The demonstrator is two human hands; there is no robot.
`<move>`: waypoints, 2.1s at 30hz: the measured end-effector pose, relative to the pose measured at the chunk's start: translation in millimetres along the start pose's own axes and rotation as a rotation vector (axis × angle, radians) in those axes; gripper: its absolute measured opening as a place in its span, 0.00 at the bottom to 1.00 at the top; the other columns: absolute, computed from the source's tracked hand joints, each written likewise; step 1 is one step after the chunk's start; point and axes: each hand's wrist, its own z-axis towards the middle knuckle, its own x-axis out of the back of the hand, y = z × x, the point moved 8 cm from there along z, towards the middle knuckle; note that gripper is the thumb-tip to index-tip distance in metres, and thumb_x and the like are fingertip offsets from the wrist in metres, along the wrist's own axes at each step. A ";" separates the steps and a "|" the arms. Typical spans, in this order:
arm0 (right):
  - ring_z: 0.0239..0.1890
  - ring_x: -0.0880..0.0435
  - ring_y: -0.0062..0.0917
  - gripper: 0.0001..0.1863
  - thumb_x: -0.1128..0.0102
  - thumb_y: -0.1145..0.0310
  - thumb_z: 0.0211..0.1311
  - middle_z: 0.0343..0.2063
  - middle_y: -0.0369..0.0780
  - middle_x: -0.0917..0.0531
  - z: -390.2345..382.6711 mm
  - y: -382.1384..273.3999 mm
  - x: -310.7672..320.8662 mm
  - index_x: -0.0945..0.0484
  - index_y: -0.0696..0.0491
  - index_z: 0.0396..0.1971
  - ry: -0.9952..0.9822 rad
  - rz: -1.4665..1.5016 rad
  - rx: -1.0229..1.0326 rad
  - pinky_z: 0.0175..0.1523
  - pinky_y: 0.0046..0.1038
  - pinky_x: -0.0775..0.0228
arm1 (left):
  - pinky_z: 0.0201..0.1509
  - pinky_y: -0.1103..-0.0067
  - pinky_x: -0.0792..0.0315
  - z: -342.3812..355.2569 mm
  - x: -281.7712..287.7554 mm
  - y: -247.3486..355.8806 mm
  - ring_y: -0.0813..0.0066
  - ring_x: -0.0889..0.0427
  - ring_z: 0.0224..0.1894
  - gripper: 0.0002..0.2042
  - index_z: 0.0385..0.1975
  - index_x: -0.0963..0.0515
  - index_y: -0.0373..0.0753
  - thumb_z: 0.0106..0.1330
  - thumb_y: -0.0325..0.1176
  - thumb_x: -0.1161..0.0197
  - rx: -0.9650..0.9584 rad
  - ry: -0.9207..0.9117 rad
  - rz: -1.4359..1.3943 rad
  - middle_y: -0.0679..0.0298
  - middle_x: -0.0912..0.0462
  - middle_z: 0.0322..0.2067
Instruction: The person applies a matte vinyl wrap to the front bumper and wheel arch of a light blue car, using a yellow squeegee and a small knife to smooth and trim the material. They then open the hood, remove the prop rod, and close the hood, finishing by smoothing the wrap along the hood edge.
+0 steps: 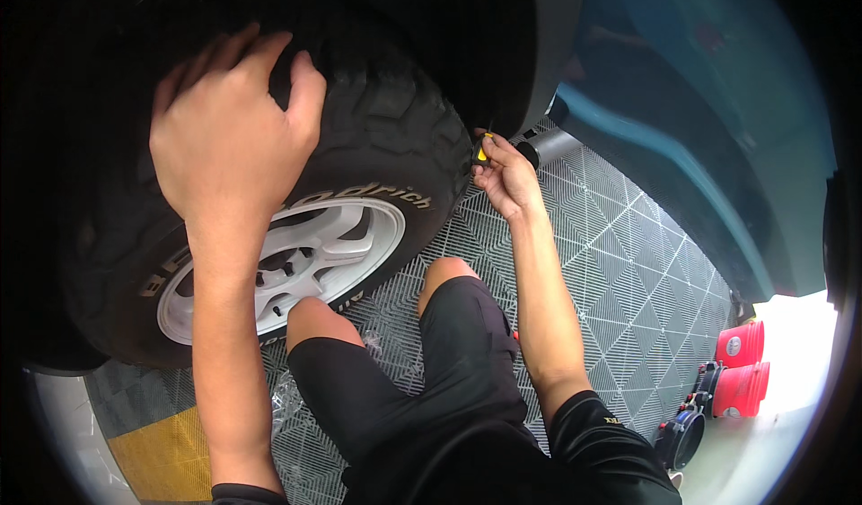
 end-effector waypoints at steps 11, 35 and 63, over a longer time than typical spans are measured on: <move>0.30 0.24 0.22 0.17 0.44 0.68 0.74 0.35 0.38 0.23 -0.2 1.8 -1.3 0.28 0.58 0.57 -0.007 0.076 0.026 0.34 0.21 0.26 | 0.62 0.69 0.27 -0.6 -0.8 0.7 0.67 0.14 0.50 0.14 0.40 0.12 0.46 0.61 0.43 0.38 0.019 -0.037 -0.008 0.65 0.12 0.46; 0.27 0.22 0.24 0.07 0.38 0.71 0.66 0.30 0.39 0.22 1.4 4.4 -2.1 0.22 0.59 0.38 0.085 0.213 -0.052 0.31 0.26 0.25 | 0.65 0.70 0.29 0.4 0.1 4.0 0.64 0.17 0.55 0.13 0.45 0.13 0.50 0.66 0.43 0.40 0.041 -0.124 -0.005 0.67 0.14 0.52; 0.35 0.15 0.28 0.05 0.46 0.70 0.72 0.40 0.43 0.15 -63.8 190.6 105.2 0.25 0.52 0.43 0.144 0.461 -0.115 0.40 0.29 0.21 | 0.63 0.71 0.29 -2.0 -4.0 4.3 0.66 0.16 0.55 0.13 0.44 0.13 0.52 0.65 0.42 0.40 0.081 -0.089 0.050 0.69 0.13 0.50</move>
